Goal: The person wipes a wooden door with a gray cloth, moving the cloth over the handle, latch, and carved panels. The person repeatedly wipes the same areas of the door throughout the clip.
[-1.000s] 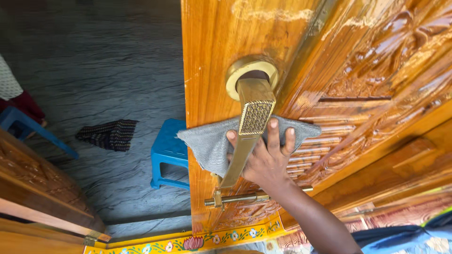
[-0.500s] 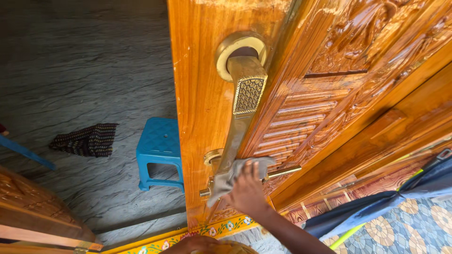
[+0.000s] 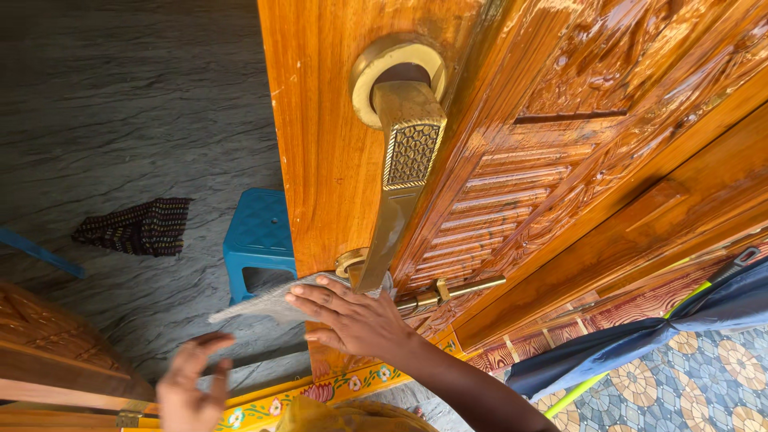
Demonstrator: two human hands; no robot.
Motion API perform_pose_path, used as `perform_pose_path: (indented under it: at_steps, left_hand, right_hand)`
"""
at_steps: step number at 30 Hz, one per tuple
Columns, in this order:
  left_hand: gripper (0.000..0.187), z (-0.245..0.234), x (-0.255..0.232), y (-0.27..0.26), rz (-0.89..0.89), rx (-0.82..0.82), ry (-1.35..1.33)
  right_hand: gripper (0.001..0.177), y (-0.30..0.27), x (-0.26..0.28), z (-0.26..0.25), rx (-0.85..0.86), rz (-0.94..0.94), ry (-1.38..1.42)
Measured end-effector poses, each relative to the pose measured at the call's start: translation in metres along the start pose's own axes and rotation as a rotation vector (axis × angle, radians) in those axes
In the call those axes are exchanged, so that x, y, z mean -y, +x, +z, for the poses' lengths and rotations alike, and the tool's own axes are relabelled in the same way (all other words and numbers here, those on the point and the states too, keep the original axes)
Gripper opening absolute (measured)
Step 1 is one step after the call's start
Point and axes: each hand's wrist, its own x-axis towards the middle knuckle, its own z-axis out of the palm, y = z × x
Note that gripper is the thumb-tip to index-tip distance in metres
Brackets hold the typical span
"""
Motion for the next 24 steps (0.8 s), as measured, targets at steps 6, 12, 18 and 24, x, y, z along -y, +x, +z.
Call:
perform_pose_path:
  at_steps: [6,12,18,24]
  left_hand:
    - [0.052,0.060,-0.107,0.017,0.753,0.073,0.173]
    - [0.066,0.116,-0.144,0.037,0.693,0.375,0.299]
    - [0.068,0.130,-0.167,0.042,0.852,0.090,0.247]
    - [0.066,0.133,-0.180,0.036,0.804,0.053,0.111]
  right_hand:
    - [0.049,-0.054,-0.035,0.024,-0.140,0.040,-0.301]
    - [0.032,-0.093,-0.101,0.034,-0.332,0.084,-0.485]
    - [0.033,-0.063,-0.125,-0.028,-0.446,0.062,-0.527]
    - [0.034,0.009,-0.102,-0.109,-0.452,-0.017,-0.647]
